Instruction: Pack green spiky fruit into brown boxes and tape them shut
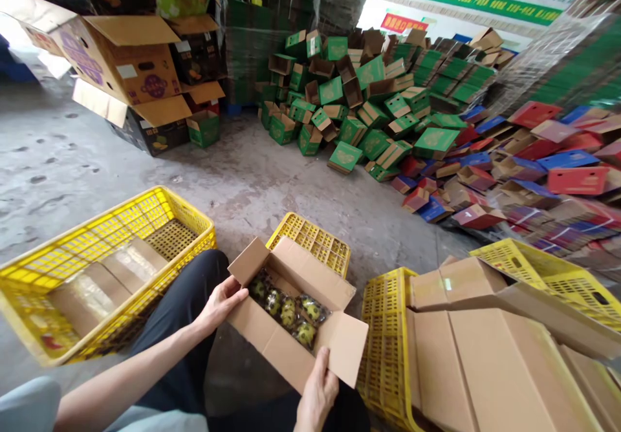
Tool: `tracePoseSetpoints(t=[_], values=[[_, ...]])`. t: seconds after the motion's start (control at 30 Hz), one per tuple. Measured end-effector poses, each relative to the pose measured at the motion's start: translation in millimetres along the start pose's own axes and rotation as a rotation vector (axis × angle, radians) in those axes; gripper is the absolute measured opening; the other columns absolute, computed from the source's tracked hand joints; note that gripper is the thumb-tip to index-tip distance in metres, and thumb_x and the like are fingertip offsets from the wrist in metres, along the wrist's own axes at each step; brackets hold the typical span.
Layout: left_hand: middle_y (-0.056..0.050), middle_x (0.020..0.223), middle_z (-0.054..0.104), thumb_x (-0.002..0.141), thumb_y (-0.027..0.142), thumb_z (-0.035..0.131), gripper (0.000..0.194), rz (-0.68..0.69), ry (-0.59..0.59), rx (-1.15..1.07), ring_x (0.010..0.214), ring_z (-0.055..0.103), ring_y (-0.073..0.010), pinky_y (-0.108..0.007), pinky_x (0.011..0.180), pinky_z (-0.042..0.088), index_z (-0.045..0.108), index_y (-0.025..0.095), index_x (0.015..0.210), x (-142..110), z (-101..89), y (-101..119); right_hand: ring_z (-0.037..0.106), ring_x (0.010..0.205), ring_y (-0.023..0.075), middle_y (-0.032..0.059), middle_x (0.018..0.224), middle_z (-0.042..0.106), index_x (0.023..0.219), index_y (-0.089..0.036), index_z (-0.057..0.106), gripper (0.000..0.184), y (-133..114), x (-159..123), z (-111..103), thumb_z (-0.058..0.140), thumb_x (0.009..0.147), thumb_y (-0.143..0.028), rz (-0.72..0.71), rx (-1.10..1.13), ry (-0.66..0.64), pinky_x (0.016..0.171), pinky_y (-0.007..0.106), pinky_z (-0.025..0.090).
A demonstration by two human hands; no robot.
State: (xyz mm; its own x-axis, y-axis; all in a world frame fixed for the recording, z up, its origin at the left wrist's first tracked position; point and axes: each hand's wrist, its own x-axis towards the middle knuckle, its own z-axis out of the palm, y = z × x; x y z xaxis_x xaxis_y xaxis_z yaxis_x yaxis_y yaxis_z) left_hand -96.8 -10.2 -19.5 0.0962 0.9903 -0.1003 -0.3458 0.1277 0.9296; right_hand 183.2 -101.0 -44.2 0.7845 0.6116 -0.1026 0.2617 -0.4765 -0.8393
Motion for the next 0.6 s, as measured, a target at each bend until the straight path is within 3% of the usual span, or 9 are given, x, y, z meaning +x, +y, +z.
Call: tracePoseSetpoints(t=[0.13,0.43,0.6], values=[[-0.017,0.136,0.070,0.087,0.062,0.076,0.071,0.000,-0.002,0.019,0.119,0.070,-0.0328,-0.042,0.104,0.055,0.063,0.015,0.138,-0.3,-2.1,-2.3,0.060,0.134,0.0466,0.0234,0.138,0.070,0.129,-0.012,0.075,0.100,-2.2,3.2,1.6,0.052,0.073,-0.091,0.122,-0.087,0.060,0.105,0.048,0.054],[-0.014,0.132,0.072,0.089,0.062,0.074,0.068,0.018,-0.009,0.033,0.114,0.071,-0.0304,-0.039,0.100,0.056,0.064,0.017,0.139,-1.0,-0.4,-3.8,0.058,0.138,0.0451,0.0243,0.141,0.067,0.134,-0.007,0.071,0.103,-1.3,1.7,2.5,0.048,0.076,-0.090,0.067,-0.089,0.061,0.109,0.045,0.053],[-0.012,0.125,0.073,0.095,0.062,0.066,0.063,0.046,-0.030,0.174,0.110,0.070,-0.0289,-0.036,0.095,0.056,0.063,0.017,0.139,-0.3,-5.4,-9.8,0.057,0.139,0.0455,0.0246,0.142,0.067,0.133,-0.007,0.072,0.103,0.9,3.3,2.1,0.050,0.076,-0.090,0.063,-0.079,0.056,0.113,0.047,0.050]])
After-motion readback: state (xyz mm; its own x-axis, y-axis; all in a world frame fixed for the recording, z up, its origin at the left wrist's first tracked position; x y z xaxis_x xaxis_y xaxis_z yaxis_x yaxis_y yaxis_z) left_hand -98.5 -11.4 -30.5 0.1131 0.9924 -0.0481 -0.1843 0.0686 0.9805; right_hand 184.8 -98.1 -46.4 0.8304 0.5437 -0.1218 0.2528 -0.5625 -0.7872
